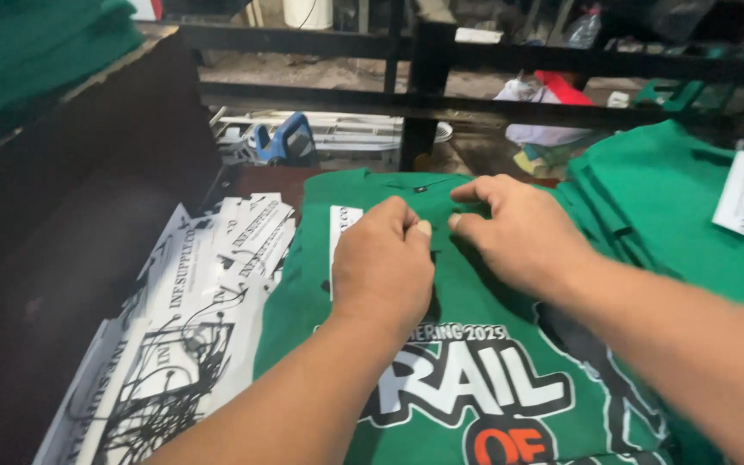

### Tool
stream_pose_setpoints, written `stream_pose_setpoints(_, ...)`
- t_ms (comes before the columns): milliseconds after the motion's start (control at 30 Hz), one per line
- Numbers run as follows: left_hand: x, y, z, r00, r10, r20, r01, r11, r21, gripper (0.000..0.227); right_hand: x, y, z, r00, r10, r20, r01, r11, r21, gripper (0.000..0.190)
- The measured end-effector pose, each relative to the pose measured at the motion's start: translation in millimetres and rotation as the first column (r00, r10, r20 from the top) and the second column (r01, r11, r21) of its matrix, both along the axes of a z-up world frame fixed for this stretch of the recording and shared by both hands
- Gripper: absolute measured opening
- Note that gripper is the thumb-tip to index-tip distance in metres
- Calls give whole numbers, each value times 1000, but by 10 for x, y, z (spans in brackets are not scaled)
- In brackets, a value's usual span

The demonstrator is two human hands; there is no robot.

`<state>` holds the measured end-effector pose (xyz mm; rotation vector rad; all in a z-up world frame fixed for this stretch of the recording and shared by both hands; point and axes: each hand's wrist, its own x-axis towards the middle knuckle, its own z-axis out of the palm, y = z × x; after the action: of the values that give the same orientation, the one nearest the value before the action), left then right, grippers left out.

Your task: Attaching brand tags to green t-shirts using a tagging gun on a production floor

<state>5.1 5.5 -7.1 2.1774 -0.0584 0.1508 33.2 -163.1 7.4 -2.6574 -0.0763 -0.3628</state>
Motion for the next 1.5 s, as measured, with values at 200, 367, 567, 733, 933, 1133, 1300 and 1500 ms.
stream_pose_setpoints(200,34,27,-49,999,-26,18,27,1000,-8,20,-205,109,-44,989,144,-44,-150,951,-270,56)
stream_pose_setpoints(367,8,-6,-55,998,-27,56,21,993,113,17,-374,-36,-160,939,337,67,-281,866,-414,51)
stream_pose_setpoints(567,52,-8,-30,999,36,-18,-35,998,47,17,-984,-83,-123,789,572,225,-547,820,-169,34)
stream_pose_setpoints(733,-210,-2,186,998,24,-56,-22,999,28,22,-1339,-194,-111,735,676,51,-646,721,-249,81)
stream_pose_setpoints(933,-516,24,353,995,42,-90,-39,999,32,20,-1698,-215,142,557,811,-177,-808,482,-338,96)
stream_pose_setpoints(1133,-509,136,416,998,44,-51,-40,996,74,21,-1880,-212,22,501,865,30,-763,458,-457,54)
stream_pose_setpoints(1300,-742,125,293,989,40,-142,-24,993,113,21,-2061,-179,-252,645,750,142,-512,564,-648,44)
stream_pose_setpoints(1500,-810,121,218,994,10,-106,2,994,109,20,-2007,-173,-305,753,617,230,-292,625,-724,29)
